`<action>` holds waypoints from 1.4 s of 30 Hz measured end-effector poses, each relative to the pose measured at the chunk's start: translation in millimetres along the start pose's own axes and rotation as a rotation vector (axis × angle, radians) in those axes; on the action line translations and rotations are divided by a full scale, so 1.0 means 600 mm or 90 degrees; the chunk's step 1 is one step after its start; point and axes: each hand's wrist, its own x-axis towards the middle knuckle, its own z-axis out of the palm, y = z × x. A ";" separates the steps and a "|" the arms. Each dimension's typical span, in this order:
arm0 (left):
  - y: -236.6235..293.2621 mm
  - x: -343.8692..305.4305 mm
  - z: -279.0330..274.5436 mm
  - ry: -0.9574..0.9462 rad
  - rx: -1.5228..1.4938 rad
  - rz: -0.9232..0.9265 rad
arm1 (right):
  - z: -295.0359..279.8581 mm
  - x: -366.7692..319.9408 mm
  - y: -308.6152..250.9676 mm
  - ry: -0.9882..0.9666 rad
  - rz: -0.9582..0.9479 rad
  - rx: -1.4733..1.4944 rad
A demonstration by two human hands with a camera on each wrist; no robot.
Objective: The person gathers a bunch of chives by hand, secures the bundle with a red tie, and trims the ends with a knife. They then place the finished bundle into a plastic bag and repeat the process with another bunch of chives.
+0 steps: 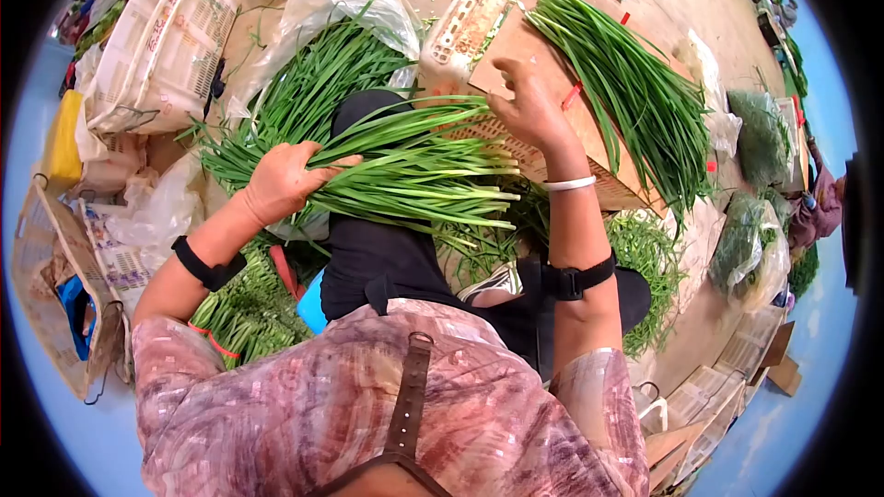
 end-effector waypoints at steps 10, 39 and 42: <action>-0.004 -0.009 0.013 0.002 -0.014 -0.030 | 0.023 -0.043 0.028 -0.093 0.371 0.595; 0.018 0.027 0.014 0.181 0.006 -0.228 | -0.041 -0.178 -0.159 0.132 0.163 0.538; 0.015 0.009 0.045 0.143 0.059 -0.214 | -0.020 -0.213 -0.116 -0.010 0.341 0.596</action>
